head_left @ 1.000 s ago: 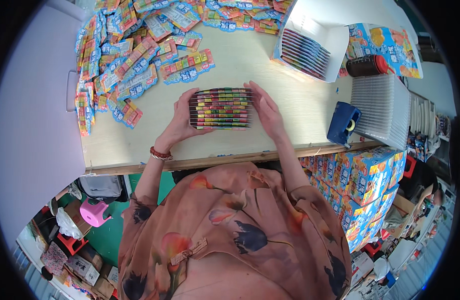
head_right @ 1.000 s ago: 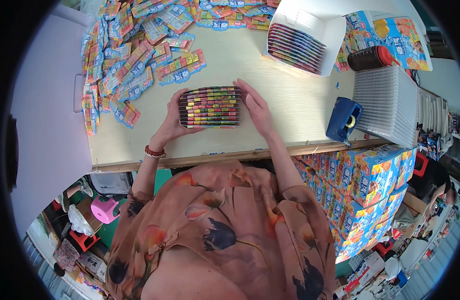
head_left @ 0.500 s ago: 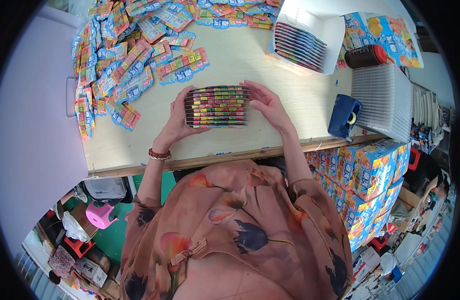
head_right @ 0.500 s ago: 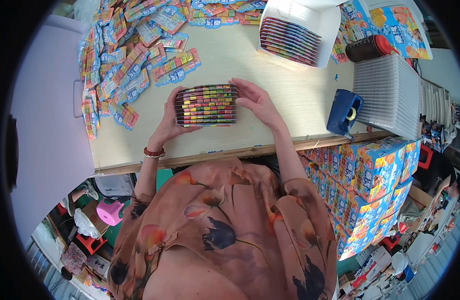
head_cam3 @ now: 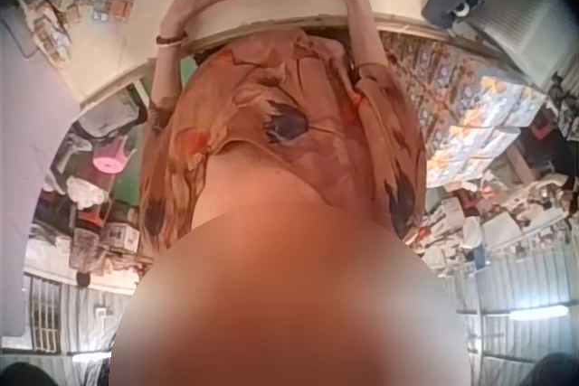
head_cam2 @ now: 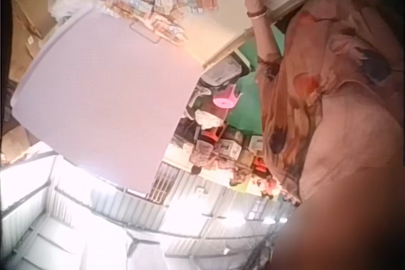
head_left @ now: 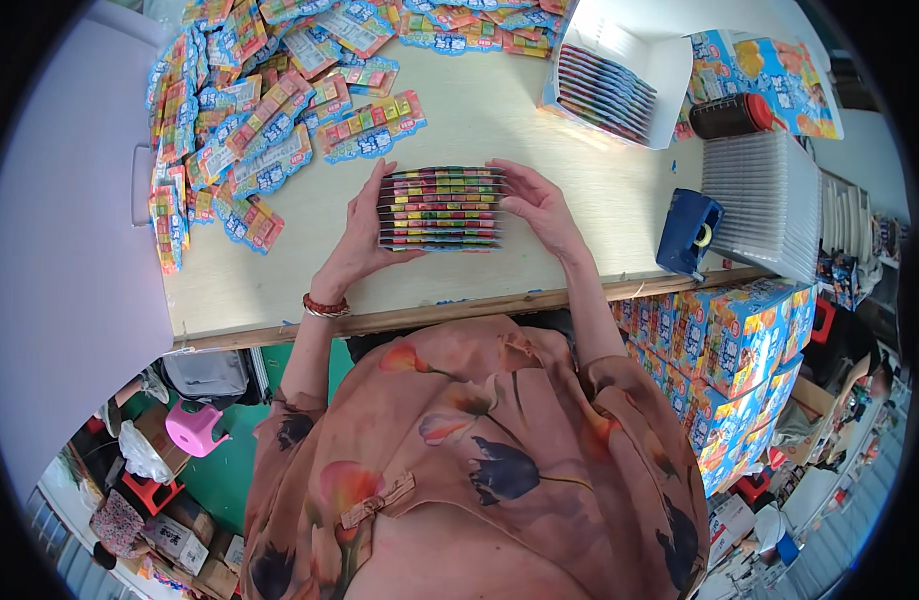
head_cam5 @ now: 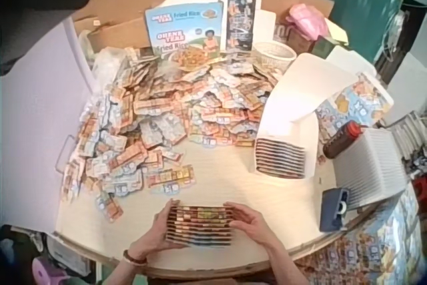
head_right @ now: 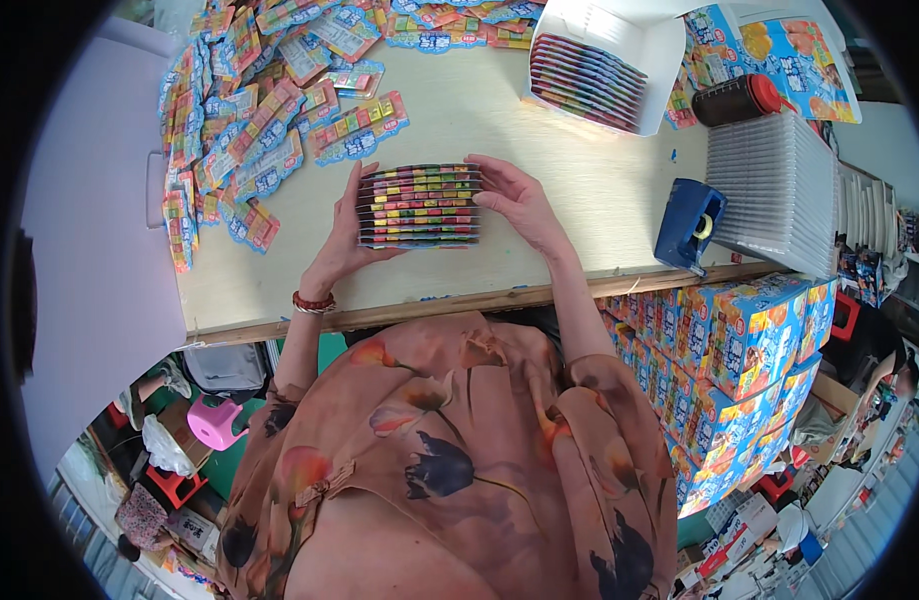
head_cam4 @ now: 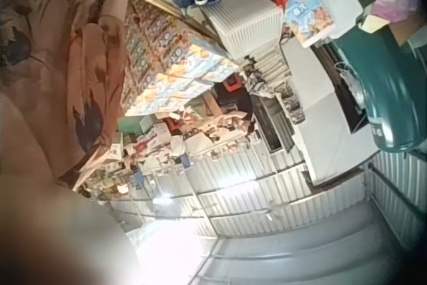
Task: Sorting small colorful product packets from a large pile and packing them into display boxes.
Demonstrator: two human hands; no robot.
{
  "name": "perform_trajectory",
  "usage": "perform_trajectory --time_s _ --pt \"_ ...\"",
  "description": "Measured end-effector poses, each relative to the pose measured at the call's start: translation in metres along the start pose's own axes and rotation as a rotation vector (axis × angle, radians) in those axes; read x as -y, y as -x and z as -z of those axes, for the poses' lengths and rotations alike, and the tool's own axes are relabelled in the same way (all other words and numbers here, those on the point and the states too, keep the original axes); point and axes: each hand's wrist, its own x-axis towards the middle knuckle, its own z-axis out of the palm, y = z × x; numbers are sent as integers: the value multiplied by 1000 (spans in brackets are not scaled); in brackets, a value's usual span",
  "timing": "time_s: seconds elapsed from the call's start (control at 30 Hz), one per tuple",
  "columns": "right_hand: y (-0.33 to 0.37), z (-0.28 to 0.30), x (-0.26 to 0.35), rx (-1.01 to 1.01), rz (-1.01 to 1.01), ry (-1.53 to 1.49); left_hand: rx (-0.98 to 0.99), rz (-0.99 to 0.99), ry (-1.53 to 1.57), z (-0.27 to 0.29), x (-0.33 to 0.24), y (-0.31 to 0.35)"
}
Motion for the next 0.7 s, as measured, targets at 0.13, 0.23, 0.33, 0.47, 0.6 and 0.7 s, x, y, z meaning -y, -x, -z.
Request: perform_trajectory --time_s 0.13,0.23,0.33,0.47,0.6,0.7 --pt "3 -11 -7 -81 83 142 -9 -15 -5 -2 1 1" --pt "8 -33 -16 -286 280 619 -29 -33 -28 -6 1 1" --pt "8 -35 -19 -289 350 657 -41 -49 -40 -8 0 -1" --pt "7 -33 -19 -269 361 679 -43 -51 -48 -7 0 0" --pt "8 -34 -20 -271 376 693 -46 -46 -43 -7 0 0" --pt "9 -34 -20 -278 371 689 -39 -43 -36 -7 -1 0"
